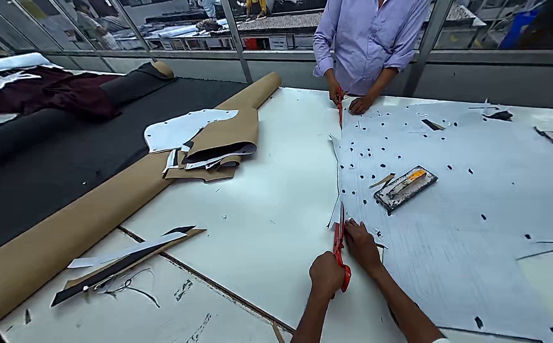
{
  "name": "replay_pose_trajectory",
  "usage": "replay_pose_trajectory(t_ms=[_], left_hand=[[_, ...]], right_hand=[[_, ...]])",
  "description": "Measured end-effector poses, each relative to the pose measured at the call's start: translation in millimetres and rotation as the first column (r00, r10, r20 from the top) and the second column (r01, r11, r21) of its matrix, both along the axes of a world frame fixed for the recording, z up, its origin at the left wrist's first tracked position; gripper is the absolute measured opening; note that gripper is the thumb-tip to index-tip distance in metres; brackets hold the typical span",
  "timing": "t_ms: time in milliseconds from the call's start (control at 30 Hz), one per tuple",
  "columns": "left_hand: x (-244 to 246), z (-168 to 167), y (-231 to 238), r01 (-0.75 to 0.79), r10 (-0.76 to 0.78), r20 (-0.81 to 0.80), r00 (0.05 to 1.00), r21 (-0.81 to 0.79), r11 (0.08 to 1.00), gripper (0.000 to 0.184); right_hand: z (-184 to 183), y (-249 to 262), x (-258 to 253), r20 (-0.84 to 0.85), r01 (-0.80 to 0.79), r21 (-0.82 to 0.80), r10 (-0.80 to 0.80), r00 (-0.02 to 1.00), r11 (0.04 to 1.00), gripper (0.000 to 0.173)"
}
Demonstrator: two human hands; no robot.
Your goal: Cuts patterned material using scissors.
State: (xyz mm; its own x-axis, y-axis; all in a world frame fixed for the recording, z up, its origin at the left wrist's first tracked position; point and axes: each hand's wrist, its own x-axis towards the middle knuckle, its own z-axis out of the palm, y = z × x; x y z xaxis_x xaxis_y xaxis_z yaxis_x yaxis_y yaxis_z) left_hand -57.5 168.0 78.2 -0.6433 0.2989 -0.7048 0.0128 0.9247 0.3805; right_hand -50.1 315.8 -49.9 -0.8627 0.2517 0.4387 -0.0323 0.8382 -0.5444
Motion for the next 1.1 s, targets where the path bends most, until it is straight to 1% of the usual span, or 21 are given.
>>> replay_pose_trajectory(t_ms=[133,333,433,533,633,800,900,1100], left_hand=[[1,-2,0,-0.006,0.006,-0.018,1.000,0.002,1.000,0.033],[4,-8,1,-0.036,0.037,-0.028,0.999,0.034,0.999,0.029],[3,-13,2,-0.060,0.061,-0.026,0.998,0.042,0.997,0.032],[1,-12,2,-0.040,0.041,-0.008,0.999,0.034,0.999,0.035],[-4,-8,5,-0.027,0.027,0.007,1.000,0.026,0.999,0.036],[-13,-11,13,-0.028,0.028,-0.018,0.999,0.021,0.999,0.036],[-11,-11,15,-0.031,0.031,-0.032,0.999,0.014,0.999,0.034],[-9,-15,15,-0.054,0.055,-0.043,0.998,0.035,0.998,0.035]], right_hand=[[-4,1,-1,-0.030,-0.004,-0.004,0.003,1.000,1.000,0.020],[0,1,1,0.029,0.001,-0.024,0.000,1.000,1.000,0.023],[-2,3,-2,0.012,0.003,-0.012,-0.003,1.000,1.000,0.024],[0,3,-2,0.018,0.003,-0.005,-0.003,1.000,1.000,0.024],[2,2,0,0.048,-0.007,-0.032,0.009,0.999,0.999,0.025],[2,0,-2,0.025,0.004,-0.037,-0.003,1.000,0.999,0.027],[4,0,0,0.040,0.004,-0.027,-0.003,0.999,1.000,0.027],[4,0,-2,-0.001,-0.005,-0.015,0.005,1.000,1.000,0.025]])
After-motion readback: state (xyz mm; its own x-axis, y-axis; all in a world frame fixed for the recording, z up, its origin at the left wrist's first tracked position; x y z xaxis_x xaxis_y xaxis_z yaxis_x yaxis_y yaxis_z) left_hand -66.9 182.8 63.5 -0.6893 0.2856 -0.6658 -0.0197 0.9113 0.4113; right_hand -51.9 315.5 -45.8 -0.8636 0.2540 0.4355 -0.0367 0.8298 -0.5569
